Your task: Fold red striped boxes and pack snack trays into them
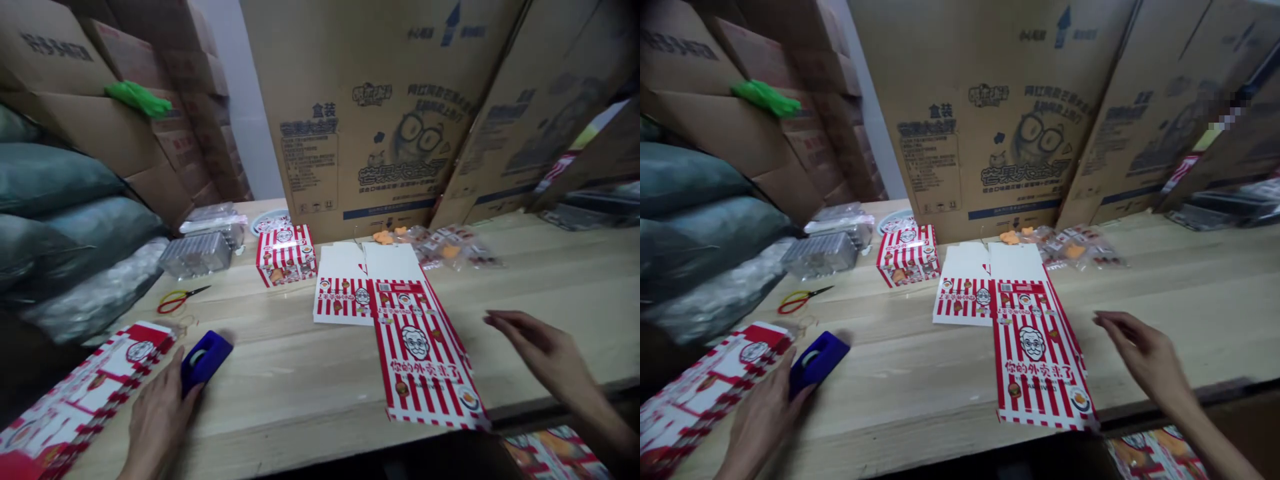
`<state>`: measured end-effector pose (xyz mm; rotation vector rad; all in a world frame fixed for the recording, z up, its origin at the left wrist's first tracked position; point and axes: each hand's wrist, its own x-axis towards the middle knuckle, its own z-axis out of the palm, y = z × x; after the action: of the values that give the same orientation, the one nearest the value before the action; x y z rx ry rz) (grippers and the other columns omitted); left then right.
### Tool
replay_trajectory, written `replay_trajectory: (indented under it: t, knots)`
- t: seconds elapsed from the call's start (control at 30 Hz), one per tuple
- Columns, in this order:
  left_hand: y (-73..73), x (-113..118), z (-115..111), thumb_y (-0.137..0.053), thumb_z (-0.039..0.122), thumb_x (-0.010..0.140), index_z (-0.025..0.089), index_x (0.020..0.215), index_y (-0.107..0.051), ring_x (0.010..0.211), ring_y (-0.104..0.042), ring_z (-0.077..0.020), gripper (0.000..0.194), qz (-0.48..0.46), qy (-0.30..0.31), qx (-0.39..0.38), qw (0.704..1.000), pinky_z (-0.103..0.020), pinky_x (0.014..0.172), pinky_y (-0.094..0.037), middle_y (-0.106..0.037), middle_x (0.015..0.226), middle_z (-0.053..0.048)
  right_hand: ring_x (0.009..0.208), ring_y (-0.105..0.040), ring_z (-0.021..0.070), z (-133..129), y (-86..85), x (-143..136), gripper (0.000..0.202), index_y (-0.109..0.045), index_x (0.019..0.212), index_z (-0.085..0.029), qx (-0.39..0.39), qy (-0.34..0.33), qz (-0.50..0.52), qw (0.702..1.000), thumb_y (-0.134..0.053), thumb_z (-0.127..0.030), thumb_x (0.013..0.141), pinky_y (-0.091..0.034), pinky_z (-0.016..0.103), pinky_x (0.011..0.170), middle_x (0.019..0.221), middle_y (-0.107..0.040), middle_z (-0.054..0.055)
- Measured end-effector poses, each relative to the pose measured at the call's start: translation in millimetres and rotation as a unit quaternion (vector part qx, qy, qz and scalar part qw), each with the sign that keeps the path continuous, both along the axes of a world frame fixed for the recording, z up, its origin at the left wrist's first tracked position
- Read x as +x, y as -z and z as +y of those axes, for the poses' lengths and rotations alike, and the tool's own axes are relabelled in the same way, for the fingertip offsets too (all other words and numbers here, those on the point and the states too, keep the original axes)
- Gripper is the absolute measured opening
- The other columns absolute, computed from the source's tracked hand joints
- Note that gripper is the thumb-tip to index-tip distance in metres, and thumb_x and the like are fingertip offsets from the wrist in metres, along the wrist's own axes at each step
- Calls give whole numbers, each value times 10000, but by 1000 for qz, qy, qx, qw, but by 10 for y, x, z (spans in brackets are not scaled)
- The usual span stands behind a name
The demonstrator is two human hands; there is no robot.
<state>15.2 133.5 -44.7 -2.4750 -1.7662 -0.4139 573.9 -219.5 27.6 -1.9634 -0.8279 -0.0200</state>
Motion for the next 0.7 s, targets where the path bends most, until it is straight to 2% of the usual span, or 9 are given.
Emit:
replay_trajectory:
  t: [0.1,0.2,0.27,0.33,0.4,0.5,0.57,0.67,0.7]
  knots:
    - [30,49,-127,-446,535,920,135,1522,-332,1294,-515,-425,731,-55,78,127,987,-600,1057,-407,-490,1466,-231,791,-727,295,971,144,-43,445,-752,854,-203,5,-126,16,992,-619,-625,818,-577,422,759,892,-770,154]
    - [165,167,-421,-531,379,941,216,1527,-329,1256,-574,-330,640,-118,163,159,966,-541,1124,-381,-571,1402,-165,851,-730,276,1809,336,-252,376,-747,916,-200,-5,-189,17,982,-578,-534,875,-585,401,792,942,-776,107]
    - [263,210,-623,-535,271,946,232,1514,-359,1250,-586,-288,596,-128,196,154,960,-505,1165,-348,-594,1379,-137,885,-728,267,2189,464,-451,344,-743,953,-207,-16,-230,17,973,-542,-483,908,-581,404,829,972,-774,89]
    - [304,203,-759,-526,215,945,226,1495,-390,1271,-574,-267,567,-128,211,138,959,-480,1185,-329,-606,1365,-125,966,-715,281,2415,596,-686,346,-736,1021,-209,-26,-257,17,966,-511,-456,932,-561,442,892,1039,-763,100]
    - [252,149,-796,-524,204,946,225,1464,-426,1295,-557,-265,528,-136,192,121,964,-485,1189,-328,-609,1363,-119,1141,-655,314,2490,738,-926,366,-718,1127,-214,-41,-284,0,958,-527,-455,930,-501,499,1001,1196,-716,125]
    - [30,24,-709,-545,263,948,227,1408,-478,1291,-556,-287,466,-169,113,127,971,-513,1158,-371,-599,1368,-121,1431,-393,366,2338,971,-1200,520,-618,1335,-227,-93,-283,-85,951,-551,-521,912,-283,606,1161,1493,-504,144]
    - [-141,-56,-619,-532,311,957,236,1391,-487,1294,-548,-290,442,-180,54,129,974,-515,1149,-381,-574,1391,-116,1499,-228,404,2084,1130,-1304,686,-496,1457,-216,-136,-217,-132,958,-518,-616,900,-176,676,1165,1591,-352,169]
    - [-307,-170,-492,-478,345,975,233,1363,-502,1344,-495,-286,405,-154,-6,113,982,-503,1173,-337,-545,1420,-115,1491,-140,502,1569,1354,-1369,914,-325,1556,-247,-202,-95,-130,966,-505,-757,819,-185,804,1059,1643,-202,191]
    - [-331,-219,-443,-463,357,978,219,1351,-511,1361,-474,-290,401,-140,-22,111,984,-501,1177,-322,-539,1424,-126,1481,-125,532,1398,1423,-1364,918,-314,1561,-274,-225,-92,-132,961,-490,-772,810,-176,837,1025,1658,-148,181]
